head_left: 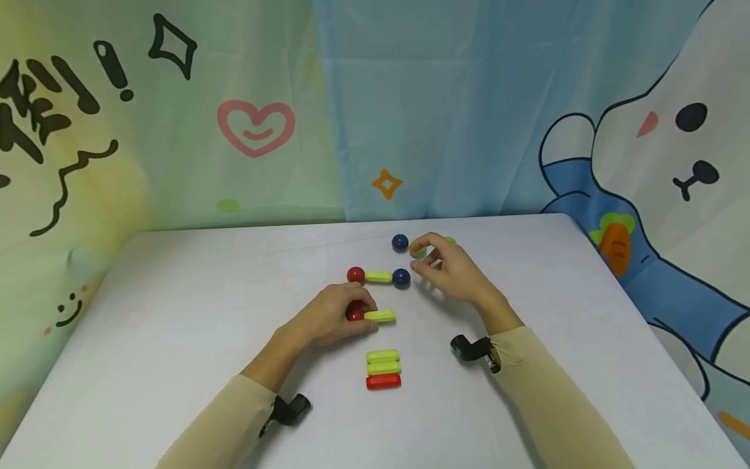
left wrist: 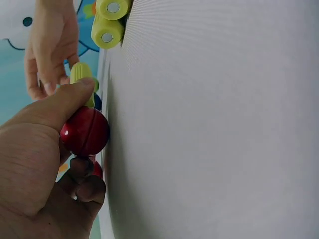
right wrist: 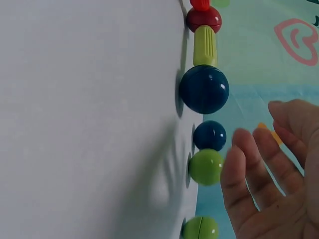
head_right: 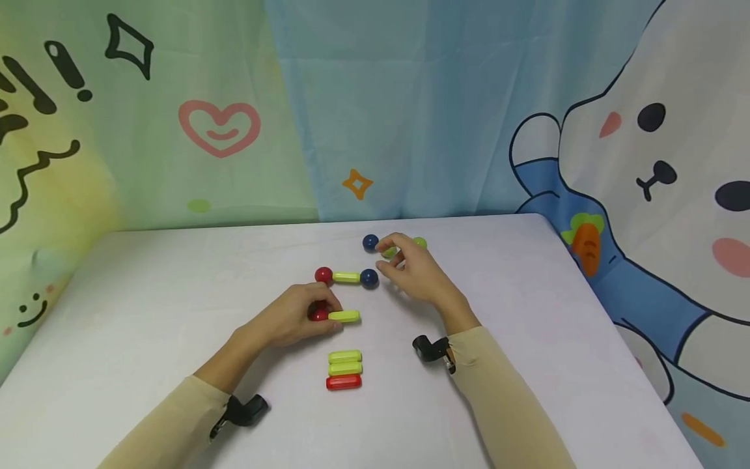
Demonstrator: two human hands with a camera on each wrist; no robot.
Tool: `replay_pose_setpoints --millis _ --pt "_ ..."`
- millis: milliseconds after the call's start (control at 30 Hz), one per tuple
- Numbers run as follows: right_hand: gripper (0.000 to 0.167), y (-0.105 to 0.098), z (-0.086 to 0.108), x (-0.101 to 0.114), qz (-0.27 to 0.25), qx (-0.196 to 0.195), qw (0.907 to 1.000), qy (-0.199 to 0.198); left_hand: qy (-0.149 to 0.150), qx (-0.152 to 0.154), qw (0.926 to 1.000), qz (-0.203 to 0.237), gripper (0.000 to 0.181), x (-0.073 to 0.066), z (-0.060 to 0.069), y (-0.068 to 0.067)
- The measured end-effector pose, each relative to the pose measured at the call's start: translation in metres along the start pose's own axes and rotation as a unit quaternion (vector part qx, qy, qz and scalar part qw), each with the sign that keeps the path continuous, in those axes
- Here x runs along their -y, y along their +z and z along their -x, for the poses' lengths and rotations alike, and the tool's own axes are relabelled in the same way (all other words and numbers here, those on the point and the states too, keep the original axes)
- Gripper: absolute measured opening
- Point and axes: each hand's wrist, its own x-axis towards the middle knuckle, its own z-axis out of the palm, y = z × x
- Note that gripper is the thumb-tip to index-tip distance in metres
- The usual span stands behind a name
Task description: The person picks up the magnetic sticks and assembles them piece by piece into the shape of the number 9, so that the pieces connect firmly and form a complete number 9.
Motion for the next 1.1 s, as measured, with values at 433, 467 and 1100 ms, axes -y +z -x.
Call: replay_pose_setpoints --millis 433,467,1100 --pt "0.042 0.006 -0.033 -0.005 0.079 -0.044 0.9958 0.013 -0.012 -0.006 0.9999 0.005 0.026 0.006 0.002 -0.004" --pt "0.044 0.007 -0.034 -0.006 0.086 -0.044 0.9951 0.016 -0.011 -0.006 0.9999 0.004 0.026 0.007 0.002 -0.004" --pt "0.045 0.019 -0.05 -0.019 0.154 -0.034 0.9847 0.075 -0.008 -0.009 0.9999 0.007 0.026 0.006 0.005 -0.006"
